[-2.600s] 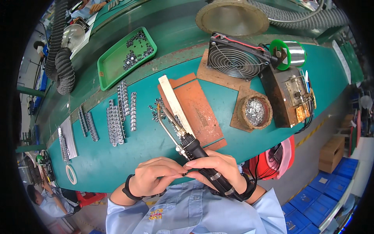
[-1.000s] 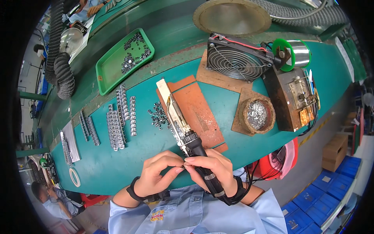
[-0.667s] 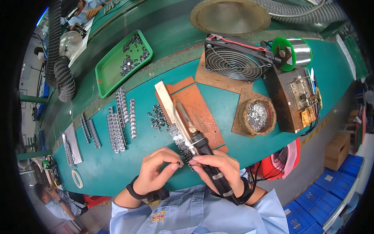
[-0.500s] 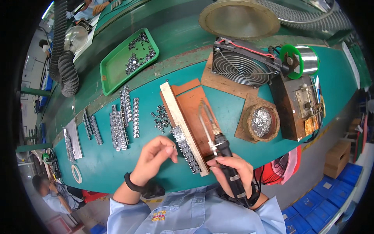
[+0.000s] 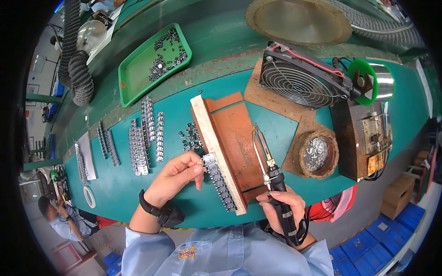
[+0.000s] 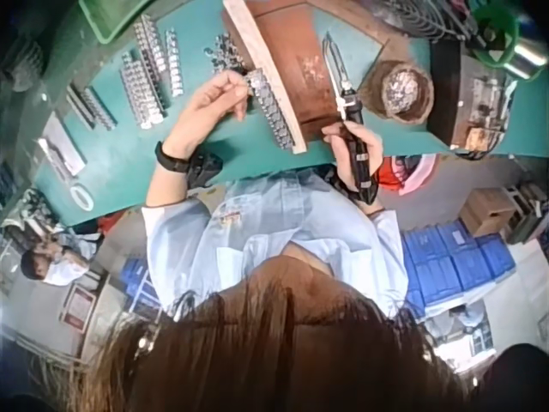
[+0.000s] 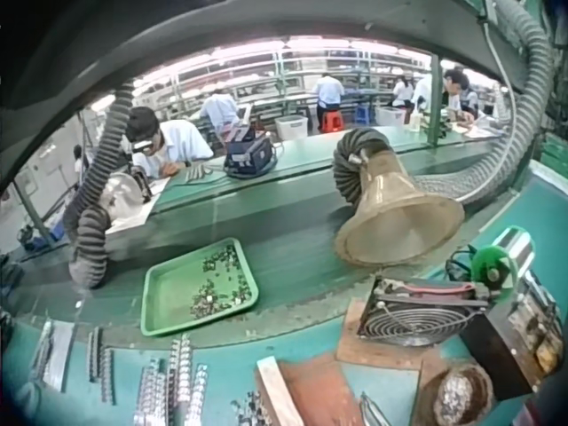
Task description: The person places small metal components onto a circuit board strip and attaches them using a soldering iron. After soldering, they use the tip of the tool to adjust the components before setting the strip aside to begin work on a new one.
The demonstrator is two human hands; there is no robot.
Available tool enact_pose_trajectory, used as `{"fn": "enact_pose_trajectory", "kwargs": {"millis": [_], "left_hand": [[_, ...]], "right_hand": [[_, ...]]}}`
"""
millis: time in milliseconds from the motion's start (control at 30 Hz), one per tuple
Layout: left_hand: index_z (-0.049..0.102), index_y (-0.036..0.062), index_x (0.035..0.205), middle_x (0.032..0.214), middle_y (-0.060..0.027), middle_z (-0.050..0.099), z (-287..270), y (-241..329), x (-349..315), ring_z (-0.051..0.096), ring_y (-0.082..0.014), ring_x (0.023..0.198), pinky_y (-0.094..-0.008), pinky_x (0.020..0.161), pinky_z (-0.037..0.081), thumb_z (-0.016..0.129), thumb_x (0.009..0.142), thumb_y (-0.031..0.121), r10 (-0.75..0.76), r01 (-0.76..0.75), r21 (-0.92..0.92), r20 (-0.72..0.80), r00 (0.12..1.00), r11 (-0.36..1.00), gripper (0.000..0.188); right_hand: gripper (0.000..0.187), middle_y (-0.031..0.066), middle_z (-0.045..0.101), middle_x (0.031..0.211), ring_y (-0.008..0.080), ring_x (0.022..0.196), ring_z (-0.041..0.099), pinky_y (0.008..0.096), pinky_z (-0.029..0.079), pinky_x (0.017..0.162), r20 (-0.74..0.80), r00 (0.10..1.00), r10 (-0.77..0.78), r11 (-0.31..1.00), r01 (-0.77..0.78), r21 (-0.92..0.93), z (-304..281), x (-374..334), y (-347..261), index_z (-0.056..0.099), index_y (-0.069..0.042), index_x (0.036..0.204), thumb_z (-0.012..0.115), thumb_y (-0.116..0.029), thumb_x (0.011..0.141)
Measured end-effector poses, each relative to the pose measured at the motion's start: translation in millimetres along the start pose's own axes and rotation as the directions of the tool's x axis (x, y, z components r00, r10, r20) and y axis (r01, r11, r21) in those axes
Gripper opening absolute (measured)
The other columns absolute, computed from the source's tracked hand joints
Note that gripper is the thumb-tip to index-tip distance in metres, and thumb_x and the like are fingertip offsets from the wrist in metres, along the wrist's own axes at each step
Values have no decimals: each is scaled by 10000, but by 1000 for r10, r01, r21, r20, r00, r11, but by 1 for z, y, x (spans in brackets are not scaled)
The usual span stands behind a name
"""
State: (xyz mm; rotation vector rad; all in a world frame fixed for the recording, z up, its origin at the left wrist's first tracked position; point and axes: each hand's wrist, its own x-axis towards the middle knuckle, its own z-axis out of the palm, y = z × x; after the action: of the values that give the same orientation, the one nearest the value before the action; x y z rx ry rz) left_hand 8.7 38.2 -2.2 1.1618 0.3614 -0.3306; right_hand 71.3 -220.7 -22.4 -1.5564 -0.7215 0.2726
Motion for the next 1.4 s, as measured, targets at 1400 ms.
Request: {"fn": "enact_pose_trajectory", "kwargs": {"millis": [1400], "left_hand": [[491,40,851,687,28,474,-1,-4,4,469,-50,635,-207,590,415,483,902,177,38,-35,-86,32,999,996,146]], "right_hand": [[437,76,660,668,145,624,597,307,338,722,165,986,-23,990,45,-132,-1,19,-19,520,-4,1013,664,-299,724]]}}
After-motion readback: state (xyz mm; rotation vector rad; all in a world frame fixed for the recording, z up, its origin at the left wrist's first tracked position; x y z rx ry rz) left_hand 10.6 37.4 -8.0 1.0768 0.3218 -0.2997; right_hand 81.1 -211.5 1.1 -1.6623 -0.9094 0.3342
